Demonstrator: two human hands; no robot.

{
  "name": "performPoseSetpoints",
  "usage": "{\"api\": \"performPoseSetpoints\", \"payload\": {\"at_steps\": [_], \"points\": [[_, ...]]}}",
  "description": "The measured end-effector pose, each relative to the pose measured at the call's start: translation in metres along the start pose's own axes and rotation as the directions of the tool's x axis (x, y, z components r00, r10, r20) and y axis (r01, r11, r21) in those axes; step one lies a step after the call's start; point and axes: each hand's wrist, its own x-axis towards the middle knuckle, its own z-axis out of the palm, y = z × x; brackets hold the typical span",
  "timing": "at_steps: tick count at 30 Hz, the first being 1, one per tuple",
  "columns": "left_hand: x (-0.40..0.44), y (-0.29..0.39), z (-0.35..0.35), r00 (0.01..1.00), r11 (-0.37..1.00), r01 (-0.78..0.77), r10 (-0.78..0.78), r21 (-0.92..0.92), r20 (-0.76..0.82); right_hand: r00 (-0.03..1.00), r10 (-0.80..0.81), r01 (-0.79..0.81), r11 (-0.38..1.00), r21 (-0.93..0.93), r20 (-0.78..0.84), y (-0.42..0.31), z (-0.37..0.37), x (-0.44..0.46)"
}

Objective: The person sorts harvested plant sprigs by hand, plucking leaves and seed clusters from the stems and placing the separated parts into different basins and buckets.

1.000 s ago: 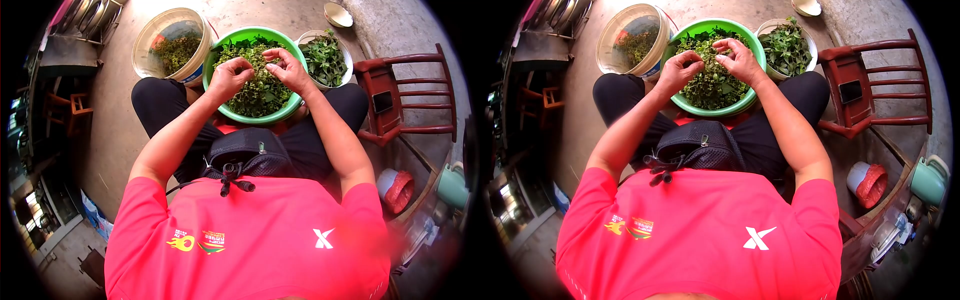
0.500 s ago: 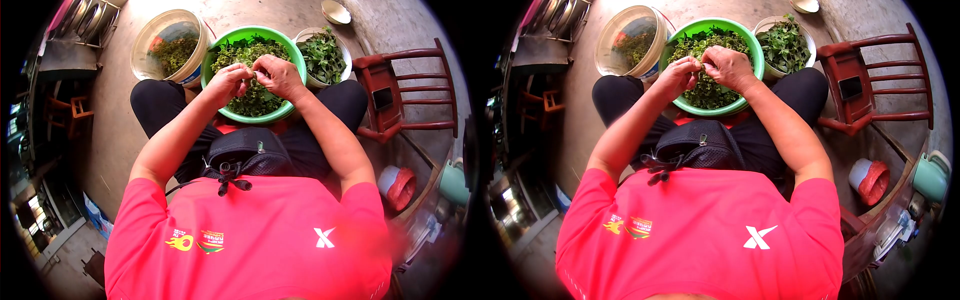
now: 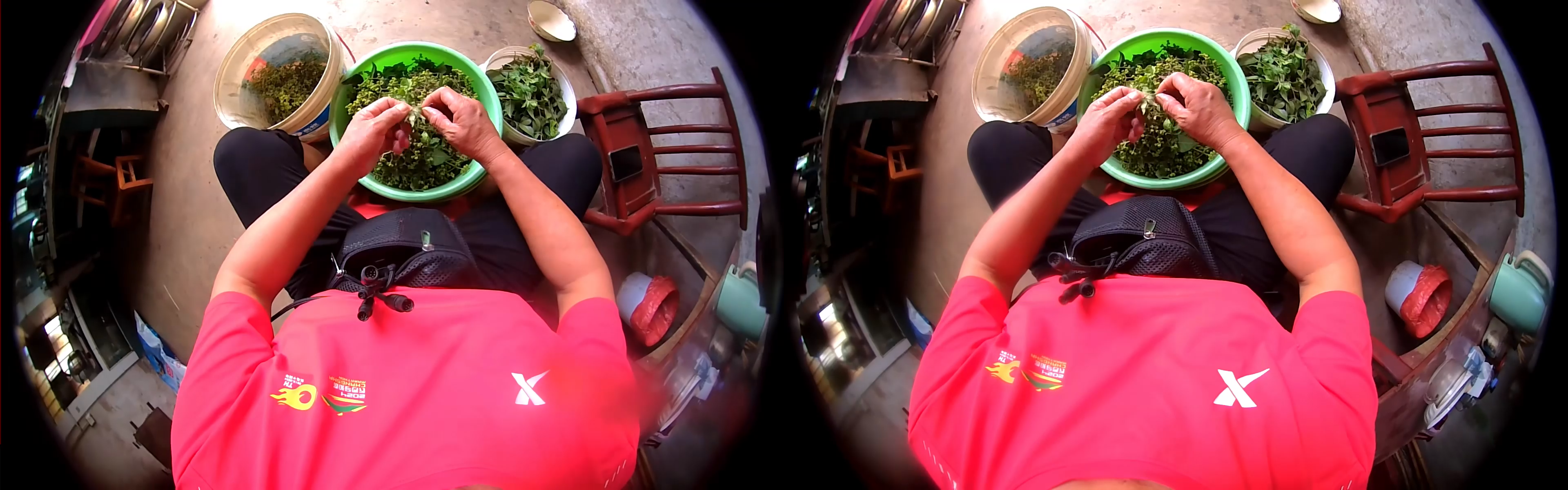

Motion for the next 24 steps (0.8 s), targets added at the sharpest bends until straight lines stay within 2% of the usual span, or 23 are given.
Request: {"api": "performPoseSetpoints", "payload": {"at_steps": [2, 4, 5, 6, 8, 10, 12, 14, 15, 17, 18, 20, 21, 22, 24], "points": [[-0.001, 0.001, 0.001, 0.998, 0.999, -0.002, -0.001, -0.041, -0.065, 0.999, 0.033, -0.033, 0.999, 0.039, 0.006, 0.001, -0.001, 0.001], [-0.001, 0.002, 0.002, 0.998, 0.993, -0.066, 0.068, 0.102, -0.019, 0.999, 0.034, -0.033, 0.989, 0.142, -0.01, 0.005, -0.002, 0.003], [-0.002, 0.003, 0.003, 0.997, 0.971, -0.067, 0.072, 0.231, -0.013, 0.987, 0.138, -0.154, 0.953, 0.259, 0.078, 0.007, -0.003, 0.003], [-0.002, 0.003, 0.004, 0.997, 0.971, -0.067, 0.072, 0.23, -0.014, 0.987, 0.139, -0.155, 0.953, 0.259, 0.079, 0.007, -0.003, 0.003], [-0.001, 0.004, 0.005, 0.996, 0.857, -0.086, 0.089, 0.509, 0.018, 0.981, 0.126, -0.172, 0.922, 0.347, 0.15, 0.006, -0.003, 0.003], [0.0, 0.002, 0.005, 0.993, 0.832, -0.088, 0.116, 0.548, -0.017, 0.985, 0.107, -0.149, 0.925, 0.348, 0.136, 0.008, 0.0, 0.002], [0.005, -0.006, 0.002, 0.932, 0.581, -0.274, 0.356, 0.766, 0.063, 0.989, 0.088, -0.126, 0.928, 0.35, 0.123, 0.011, 0.005, 0.0], [0.007, -0.009, -0.001, 0.933, 0.531, -0.234, 0.358, 0.814, 0.034, 0.991, 0.092, -0.125, 0.894, 0.429, 0.098, 0.014, 0.009, 0.0], [0.005, -0.005, -0.001, 0.92, 0.432, -0.26, 0.383, 0.863, 0.086, 0.991, 0.092, -0.125, 0.894, 0.43, 0.097, 0.016, 0.008, 0.0], [0.007, -0.006, -0.004, 0.879, 0.272, -0.324, 0.44, 0.906, 0.183, 0.979, 0.105, -0.156, 0.938, 0.31, 0.173, 0.02, 0.004, -0.001], [0.005, -0.004, -0.004, 0.88, 0.271, -0.325, 0.438, 0.906, 0.185, 0.979, 0.107, -0.156, 0.938, 0.31, 0.171, 0.014, 0.0, 0.0], [0.0, 0.001, -0.005, 0.909, 0.259, -0.2, 0.409, 0.945, 0.08, 0.937, 0.292, -0.348, 0.745, 0.569, 0.191, 0.003, -0.012, 0.003], [0.0, 0.001, -0.006, 0.893, 0.26, -0.218, 0.442, 0.941, 0.085, 0.904, 0.347, -0.427, 0.689, 0.585, 0.252, 0.002, -0.018, 0.004], [0.0, 0.001, -0.006, 0.894, 0.259, -0.216, 0.441, 0.941, 0.084, 0.903, 0.347, -0.428, 0.687, 0.587, 0.252, 0.002, -0.017, 0.003], [0.0, 0.002, -0.001, 0.89, 0.194, -0.163, 0.453, 0.967, 0.059, 0.817, 0.416, -0.576, 0.625, 0.526, 0.4, 0.001, -0.013, 0.003]]}}
